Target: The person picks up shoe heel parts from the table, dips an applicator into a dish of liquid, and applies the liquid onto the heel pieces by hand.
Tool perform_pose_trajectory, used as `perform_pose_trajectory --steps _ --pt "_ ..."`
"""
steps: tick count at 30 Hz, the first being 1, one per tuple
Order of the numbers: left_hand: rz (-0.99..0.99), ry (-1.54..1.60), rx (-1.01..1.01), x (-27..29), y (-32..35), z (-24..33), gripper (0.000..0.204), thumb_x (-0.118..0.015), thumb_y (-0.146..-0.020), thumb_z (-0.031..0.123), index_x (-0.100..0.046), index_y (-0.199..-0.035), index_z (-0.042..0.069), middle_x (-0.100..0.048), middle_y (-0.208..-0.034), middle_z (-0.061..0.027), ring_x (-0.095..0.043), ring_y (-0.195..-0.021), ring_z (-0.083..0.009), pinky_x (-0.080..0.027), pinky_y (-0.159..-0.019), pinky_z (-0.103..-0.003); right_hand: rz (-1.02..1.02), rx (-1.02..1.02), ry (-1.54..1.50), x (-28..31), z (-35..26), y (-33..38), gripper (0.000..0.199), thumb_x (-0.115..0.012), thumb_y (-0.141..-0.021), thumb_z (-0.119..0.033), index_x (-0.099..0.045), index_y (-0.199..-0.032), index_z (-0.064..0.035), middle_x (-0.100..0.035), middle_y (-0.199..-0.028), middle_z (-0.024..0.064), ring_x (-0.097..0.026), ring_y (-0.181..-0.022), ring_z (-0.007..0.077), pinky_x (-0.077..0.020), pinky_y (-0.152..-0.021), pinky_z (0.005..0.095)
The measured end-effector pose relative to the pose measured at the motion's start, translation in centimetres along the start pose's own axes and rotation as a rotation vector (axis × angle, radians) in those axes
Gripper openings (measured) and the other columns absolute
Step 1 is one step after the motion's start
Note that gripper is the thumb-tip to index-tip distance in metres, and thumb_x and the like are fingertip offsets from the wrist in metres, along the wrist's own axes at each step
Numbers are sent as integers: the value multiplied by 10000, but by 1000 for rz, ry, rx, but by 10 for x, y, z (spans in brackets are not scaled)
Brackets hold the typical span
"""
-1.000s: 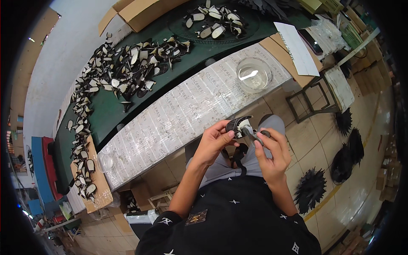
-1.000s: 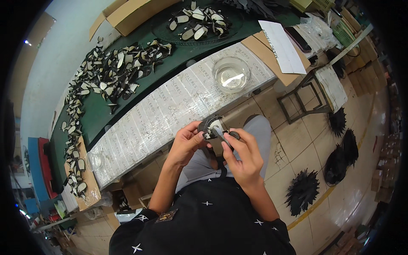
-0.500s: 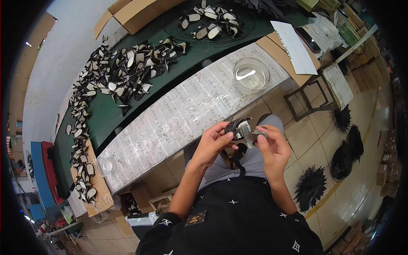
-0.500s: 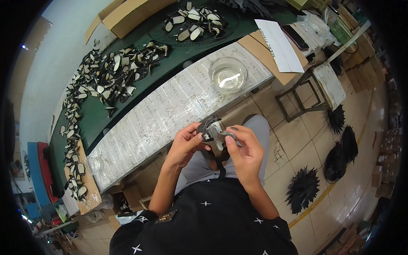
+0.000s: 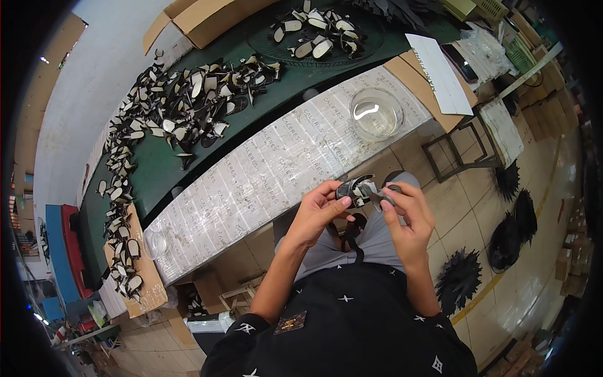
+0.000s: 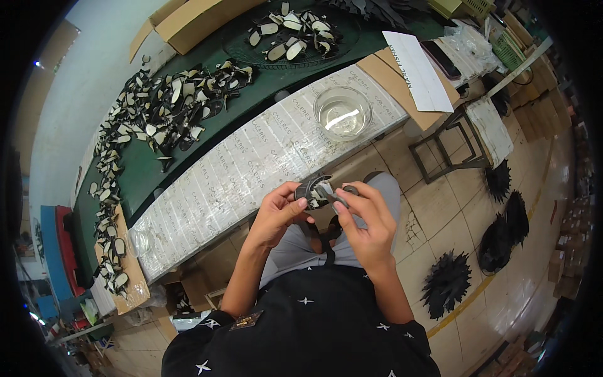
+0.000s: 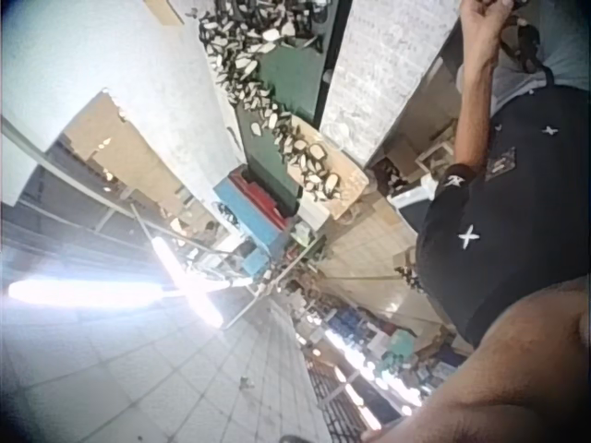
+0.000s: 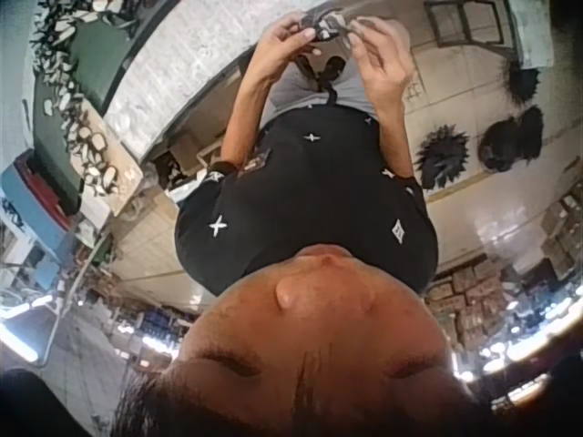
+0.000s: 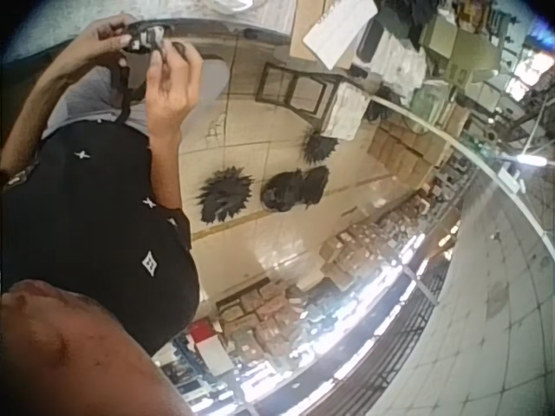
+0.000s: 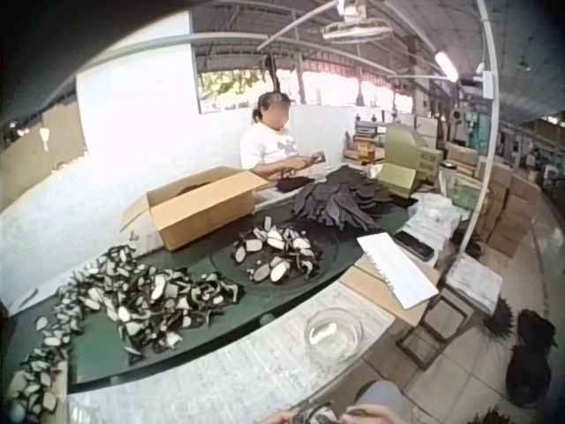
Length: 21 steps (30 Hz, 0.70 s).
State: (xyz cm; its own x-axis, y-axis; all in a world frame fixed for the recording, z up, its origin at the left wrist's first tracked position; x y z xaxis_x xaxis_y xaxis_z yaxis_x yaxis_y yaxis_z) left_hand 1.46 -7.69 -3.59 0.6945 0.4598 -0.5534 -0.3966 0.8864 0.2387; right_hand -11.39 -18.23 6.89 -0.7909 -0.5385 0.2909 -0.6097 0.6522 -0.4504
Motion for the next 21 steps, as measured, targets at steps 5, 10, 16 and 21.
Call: perform_pose_trajectory --steps 5,10,16,21 --pt "25 -13 5 -3 -2 1 233 -636 -913 123 -556 -1101 12 -641 -986 -63 -625 -860 -121 -572 -720 -281 -61 124 161 -9 -6 -1 246 -720 -774 42 -673 -1013 9 -621 -1047 149 -643 -830 237 -530 -705 306" --pt "28 -30 3 -3 -5 1 209 -637 -913 119 -560 -1074 12 -637 -970 -58 -624 -842 -118 -572 -715 -276 -22 142 234 -8 -7 -3 250 -714 -779 42 -672 -1023 6 -618 -1044 152 -638 -849 256 -525 -723 322" --pt "32 -55 17 -3 -6 1 203 -637 -912 114 -562 -1071 14 -638 -969 -63 -625 -850 -121 -572 -707 -279 70 170 332 2 -5 -4 233 -702 -796 38 -669 -1025 11 -612 -1051 157 -637 -873 270 -522 -741 328" --pt "18 -25 27 0 -5 0 212 -637 -913 95 -561 -1088 2 -634 -994 -57 -613 -882 -97 -578 -711 -265 140 -35 110 15 6 -4 214 -676 -818 55 -660 -1030 38 -608 -1056 148 -649 -873 211 -584 -706 289"
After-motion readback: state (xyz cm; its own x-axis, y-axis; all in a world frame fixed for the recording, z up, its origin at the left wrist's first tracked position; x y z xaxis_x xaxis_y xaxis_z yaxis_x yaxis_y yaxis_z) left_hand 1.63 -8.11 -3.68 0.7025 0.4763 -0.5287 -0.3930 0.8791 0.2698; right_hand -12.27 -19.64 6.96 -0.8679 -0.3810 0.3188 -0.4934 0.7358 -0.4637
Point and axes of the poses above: each hand's wrist, its own y-axis away from the middle knuckle, its own x-axis out of the back of the hand, z = x × y, the point moved 8 cm from there along -y, towards the middle knuckle
